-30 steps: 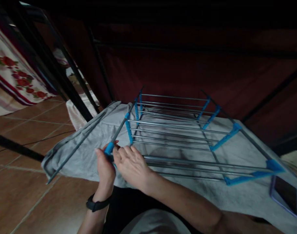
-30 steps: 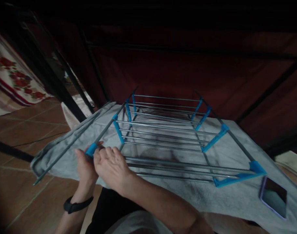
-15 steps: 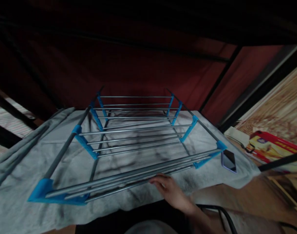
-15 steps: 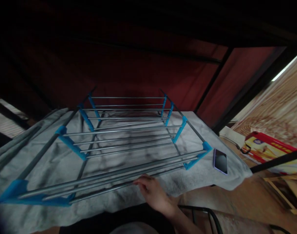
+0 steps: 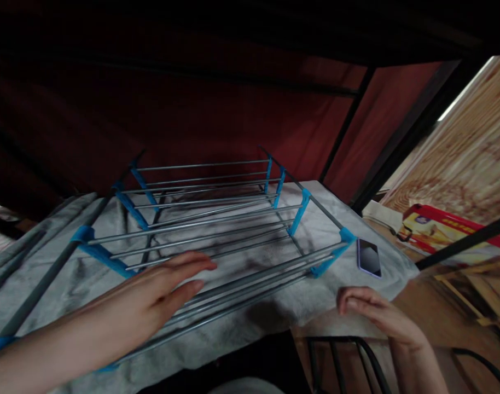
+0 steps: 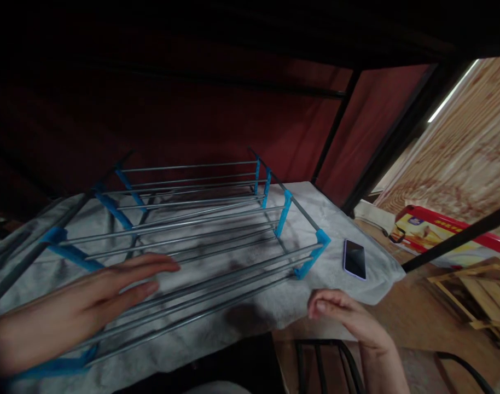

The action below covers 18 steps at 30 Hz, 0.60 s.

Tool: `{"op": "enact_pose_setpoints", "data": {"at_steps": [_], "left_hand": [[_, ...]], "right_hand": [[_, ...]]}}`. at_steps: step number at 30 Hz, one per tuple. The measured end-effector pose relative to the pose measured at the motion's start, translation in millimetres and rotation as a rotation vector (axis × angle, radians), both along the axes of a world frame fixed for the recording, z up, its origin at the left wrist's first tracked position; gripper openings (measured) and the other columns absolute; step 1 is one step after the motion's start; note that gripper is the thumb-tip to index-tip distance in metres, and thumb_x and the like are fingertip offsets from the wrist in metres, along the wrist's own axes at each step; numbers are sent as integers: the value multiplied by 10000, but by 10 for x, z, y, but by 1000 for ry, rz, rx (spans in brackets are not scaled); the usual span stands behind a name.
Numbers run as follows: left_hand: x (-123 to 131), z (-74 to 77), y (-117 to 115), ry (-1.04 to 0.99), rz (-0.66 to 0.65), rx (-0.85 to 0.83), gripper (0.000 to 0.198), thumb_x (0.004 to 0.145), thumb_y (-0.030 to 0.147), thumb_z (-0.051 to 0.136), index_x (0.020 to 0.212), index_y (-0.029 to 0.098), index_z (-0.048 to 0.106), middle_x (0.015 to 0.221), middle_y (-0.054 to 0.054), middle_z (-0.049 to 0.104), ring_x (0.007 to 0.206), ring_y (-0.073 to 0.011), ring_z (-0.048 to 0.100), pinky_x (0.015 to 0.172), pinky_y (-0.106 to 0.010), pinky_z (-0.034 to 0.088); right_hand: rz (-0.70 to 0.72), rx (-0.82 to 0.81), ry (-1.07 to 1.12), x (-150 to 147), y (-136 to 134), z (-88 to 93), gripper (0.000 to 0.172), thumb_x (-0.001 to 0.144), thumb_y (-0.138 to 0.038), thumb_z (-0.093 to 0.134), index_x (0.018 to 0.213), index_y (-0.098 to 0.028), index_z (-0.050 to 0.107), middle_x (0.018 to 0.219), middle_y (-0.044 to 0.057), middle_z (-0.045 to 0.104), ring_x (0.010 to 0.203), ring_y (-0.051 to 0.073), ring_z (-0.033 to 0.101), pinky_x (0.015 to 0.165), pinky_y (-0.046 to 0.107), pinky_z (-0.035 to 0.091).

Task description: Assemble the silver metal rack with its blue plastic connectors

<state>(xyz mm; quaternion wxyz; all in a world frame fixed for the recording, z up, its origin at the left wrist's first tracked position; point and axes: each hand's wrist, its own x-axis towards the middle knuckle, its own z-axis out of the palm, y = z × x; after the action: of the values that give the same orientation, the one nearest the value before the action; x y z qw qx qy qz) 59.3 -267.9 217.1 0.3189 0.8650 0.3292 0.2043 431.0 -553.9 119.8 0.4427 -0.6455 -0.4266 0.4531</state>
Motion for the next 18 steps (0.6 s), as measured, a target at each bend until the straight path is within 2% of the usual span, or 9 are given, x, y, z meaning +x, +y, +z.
{"op": "enact_pose_setpoints", "data": {"at_steps": [1,3,4,6,9,11,15,18], "left_hand": [[248,-16,76,52,-116,37,451,757,679,623,1031,344,752,1121,-21,747,1138,-284,677,1041,-397,510],[768,-149,165,95,-310,77,417,856,537,548,1137,290,732,1236,-72,707,1175,-272,654,1031,-373,509],[1026,-257,178,123,-364,101,401,881,448,525,1184,264,713,1294,-94,677,1200,-268,637,1044,-372,495],[1510,-508,164,211,-406,192,438,890,273,479,1286,195,650,1381,-141,614,1269,-273,585,1102,-395,437],[2134,-847,142,334,-467,355,552,871,141,447,1415,86,519,1482,-209,503,1384,-311,468,1166,-439,343],[2478,-1000,177,360,-441,424,569,882,128,438,1446,56,469,1510,-229,461,1412,-324,424,1175,-450,315],[2980,-1176,338,374,-344,468,548,912,134,429,1457,81,451,1511,-210,466,1403,-319,431,1167,-460,314],[3189,-1258,450,374,-369,463,511,945,150,403,1448,78,462,1447,-200,534,1327,-319,511,1109,-447,385]], "right_hand": [[-150,89,18,163,-67,-34,366,861,-559,625,734,-230,726,726,87,650,729,211,630,713,348,527],[-453,259,95,484,-98,-135,327,832,-543,655,697,-247,693,670,69,603,650,193,599,622,331,513],[-576,321,143,634,-56,-188,283,821,-521,671,731,-254,693,695,64,612,649,184,604,608,319,513],[-718,383,217,891,133,-272,217,805,-472,693,842,-259,698,811,66,665,716,172,646,652,300,538],[-714,373,223,1142,581,-337,265,801,-458,682,940,-233,687,947,74,713,849,178,695,764,299,568],[-662,341,219,1234,914,-364,311,795,-459,681,985,-213,681,1010,83,729,930,192,707,828,309,575],[-540,281,217,1303,1527,-437,381,754,-466,706,1025,-200,669,1141,91,726,1064,198,696,944,323,556],[-423,242,177,1248,1877,-465,389,826,-511,620,1061,-203,663,1202,90,712,1124,188,678,989,330,538]]}}
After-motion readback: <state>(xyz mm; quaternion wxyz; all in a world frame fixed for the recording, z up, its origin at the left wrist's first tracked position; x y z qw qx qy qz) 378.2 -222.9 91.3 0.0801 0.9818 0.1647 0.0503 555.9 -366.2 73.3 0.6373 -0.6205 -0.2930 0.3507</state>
